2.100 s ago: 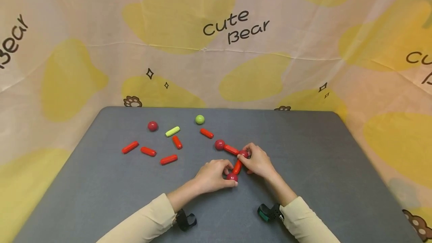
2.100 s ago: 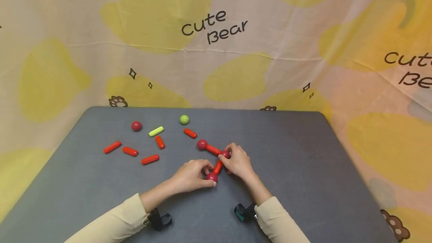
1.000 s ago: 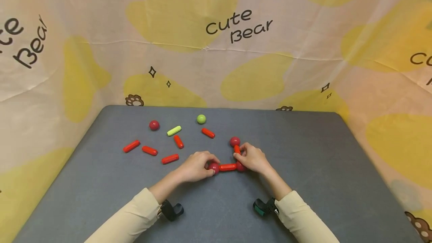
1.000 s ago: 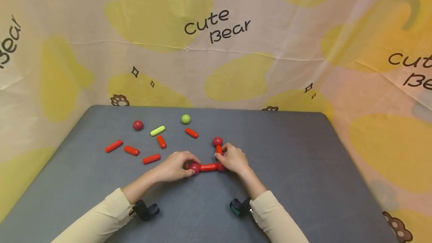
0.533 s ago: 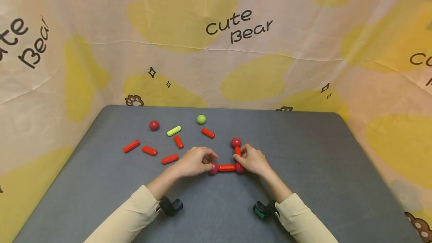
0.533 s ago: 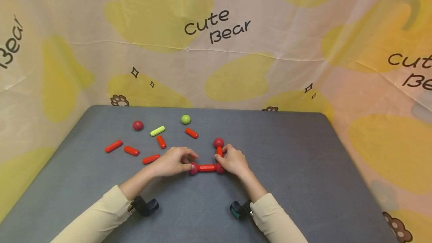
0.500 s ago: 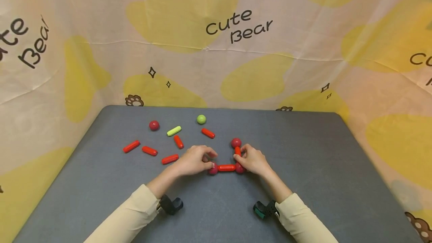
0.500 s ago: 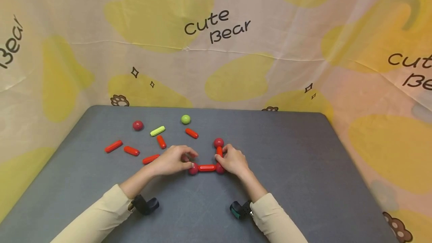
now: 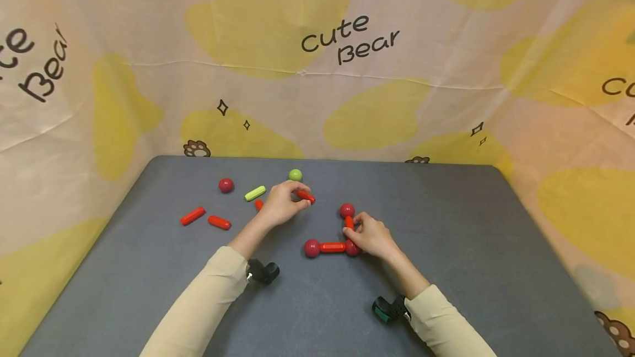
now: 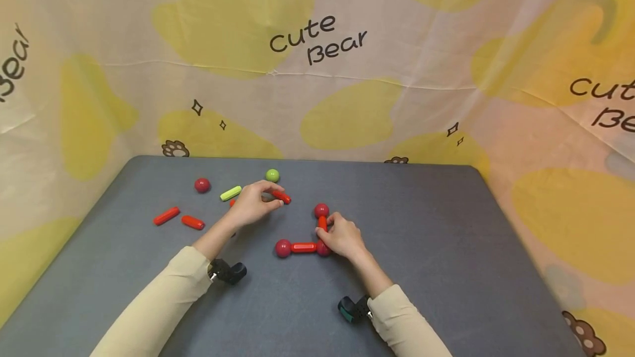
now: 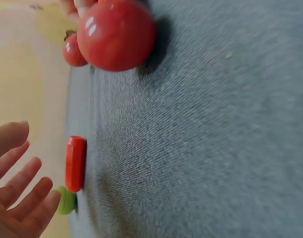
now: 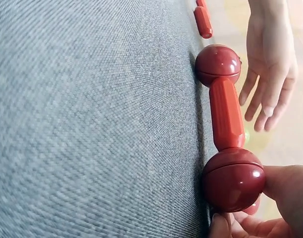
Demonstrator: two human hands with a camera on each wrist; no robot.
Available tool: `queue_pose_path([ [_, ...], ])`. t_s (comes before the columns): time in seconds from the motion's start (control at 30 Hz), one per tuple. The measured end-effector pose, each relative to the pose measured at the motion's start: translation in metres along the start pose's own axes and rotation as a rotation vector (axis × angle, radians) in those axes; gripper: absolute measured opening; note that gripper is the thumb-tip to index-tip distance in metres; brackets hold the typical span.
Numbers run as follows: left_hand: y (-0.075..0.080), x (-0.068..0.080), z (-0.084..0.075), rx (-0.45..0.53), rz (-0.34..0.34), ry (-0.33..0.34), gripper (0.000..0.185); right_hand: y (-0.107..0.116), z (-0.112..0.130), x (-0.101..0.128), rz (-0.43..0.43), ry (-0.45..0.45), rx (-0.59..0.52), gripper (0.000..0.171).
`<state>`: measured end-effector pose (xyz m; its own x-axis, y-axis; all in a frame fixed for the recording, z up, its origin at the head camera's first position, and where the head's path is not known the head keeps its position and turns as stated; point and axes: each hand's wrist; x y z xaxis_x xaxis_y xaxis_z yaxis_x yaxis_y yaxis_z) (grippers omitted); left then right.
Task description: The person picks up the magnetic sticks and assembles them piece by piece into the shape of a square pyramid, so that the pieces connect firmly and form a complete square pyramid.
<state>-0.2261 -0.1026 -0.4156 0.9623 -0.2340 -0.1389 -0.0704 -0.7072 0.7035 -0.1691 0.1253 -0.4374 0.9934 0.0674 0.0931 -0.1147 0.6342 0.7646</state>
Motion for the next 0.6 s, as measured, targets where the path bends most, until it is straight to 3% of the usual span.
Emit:
queue_pose_path([
  [0.27, -0.010, -0.014, 0.009, -0.027, -0.032, 0.064, 0.033, 0.000, -0.001, 0.001, -0.005, 0.011, 0.004, 0.031],
  [0.6, -0.021, -0.020, 0.015, -0.062, -0.003, 0.034, 0.031, 0.001, -0.001, 0.001, 0.002, 0.013, -0.007, 0.031],
])
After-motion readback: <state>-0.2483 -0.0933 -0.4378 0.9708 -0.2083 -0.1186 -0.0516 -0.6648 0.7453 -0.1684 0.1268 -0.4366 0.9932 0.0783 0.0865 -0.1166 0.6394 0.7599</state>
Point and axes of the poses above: each hand's wrist, its own x-axis away from the middle knuckle, its own y-axis out of the back of the hand, z = x × y, and after that the axes turned 3 degrees about -z, right-handed
